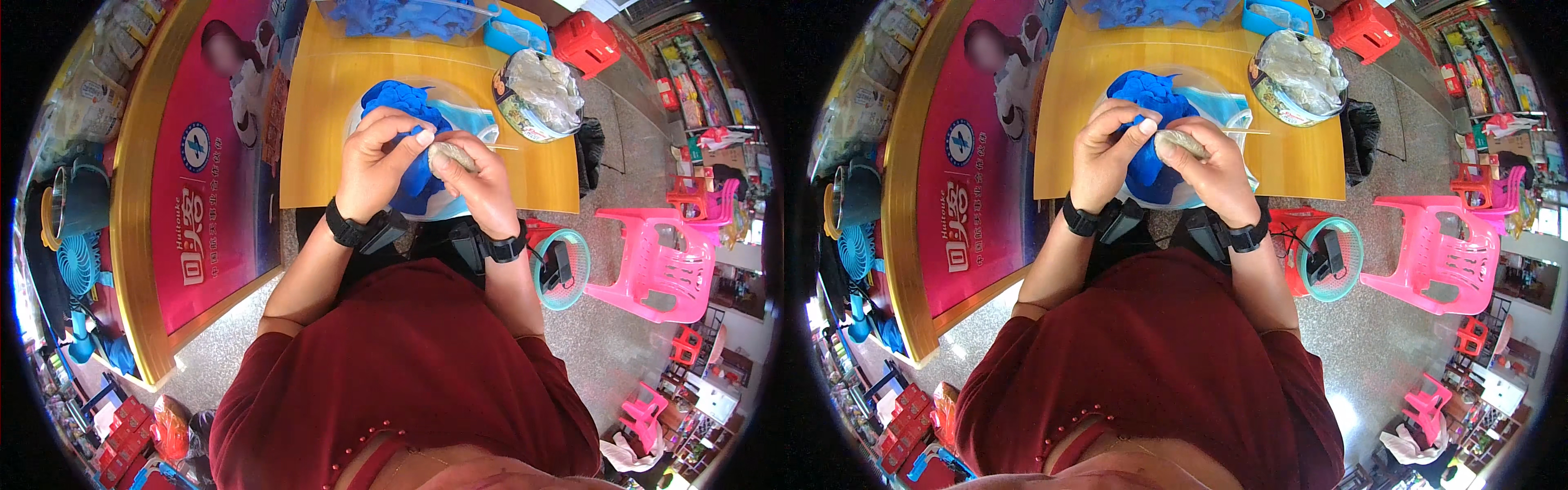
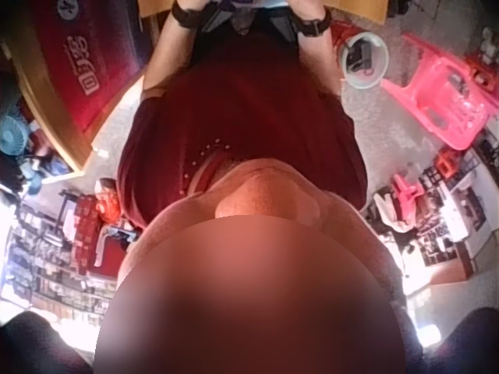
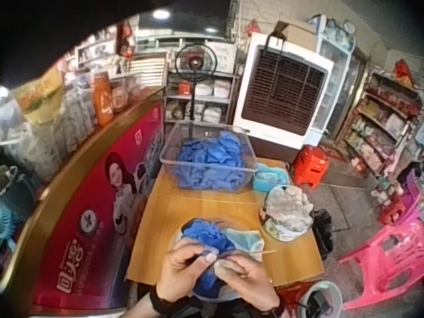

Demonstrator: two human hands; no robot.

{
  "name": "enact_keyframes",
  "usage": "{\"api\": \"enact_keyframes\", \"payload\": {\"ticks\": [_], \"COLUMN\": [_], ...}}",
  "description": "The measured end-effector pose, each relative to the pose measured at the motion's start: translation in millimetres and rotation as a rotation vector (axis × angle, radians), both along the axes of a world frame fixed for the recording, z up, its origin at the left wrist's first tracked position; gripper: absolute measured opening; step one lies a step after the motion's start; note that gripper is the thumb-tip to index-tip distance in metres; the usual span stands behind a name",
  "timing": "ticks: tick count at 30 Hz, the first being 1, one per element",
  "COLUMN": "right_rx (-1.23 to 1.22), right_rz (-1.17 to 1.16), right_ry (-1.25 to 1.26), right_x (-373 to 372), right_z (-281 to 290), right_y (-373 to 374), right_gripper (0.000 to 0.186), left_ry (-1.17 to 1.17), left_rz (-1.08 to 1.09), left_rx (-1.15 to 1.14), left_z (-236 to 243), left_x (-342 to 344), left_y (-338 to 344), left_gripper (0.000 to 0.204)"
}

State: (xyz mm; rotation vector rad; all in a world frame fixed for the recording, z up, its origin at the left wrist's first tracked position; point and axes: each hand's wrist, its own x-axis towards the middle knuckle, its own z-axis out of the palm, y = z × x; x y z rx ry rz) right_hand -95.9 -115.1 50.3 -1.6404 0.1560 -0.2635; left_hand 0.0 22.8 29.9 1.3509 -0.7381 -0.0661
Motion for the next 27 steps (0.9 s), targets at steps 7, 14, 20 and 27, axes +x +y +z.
{"api": "enact_keyframes", "payload": {"ticks": [7, 14, 20, 27], "right_rx": [0.237, 0.02, 0.27, 0.08], "right_rz": [0.001, -0.094, 0.03, -0.166], "right_ry": [0.062, 0.129, 0.062, 0.02], "right_x": [-1, 3, 0, 6], "right_z": [-4, 4, -4, -3], "right_y": [4, 10, 2, 9], "right_gripper": [0.017, 0.016, 0.017, 0.019], "left_ry": [0.014, -0.038, -0.006, 0.004], "left_rz": [-0.03, -0.007, -0.048, -0.048], "left_rx": [0.035, 0.053, 0.05, 0.074], "left_z": [0, 4, 5, 5], "left_x": [0, -4, -4, -7], "left_y": [1, 0, 1, 0], "left_gripper": [0.01, 0.01, 0.011, 0.011]}}
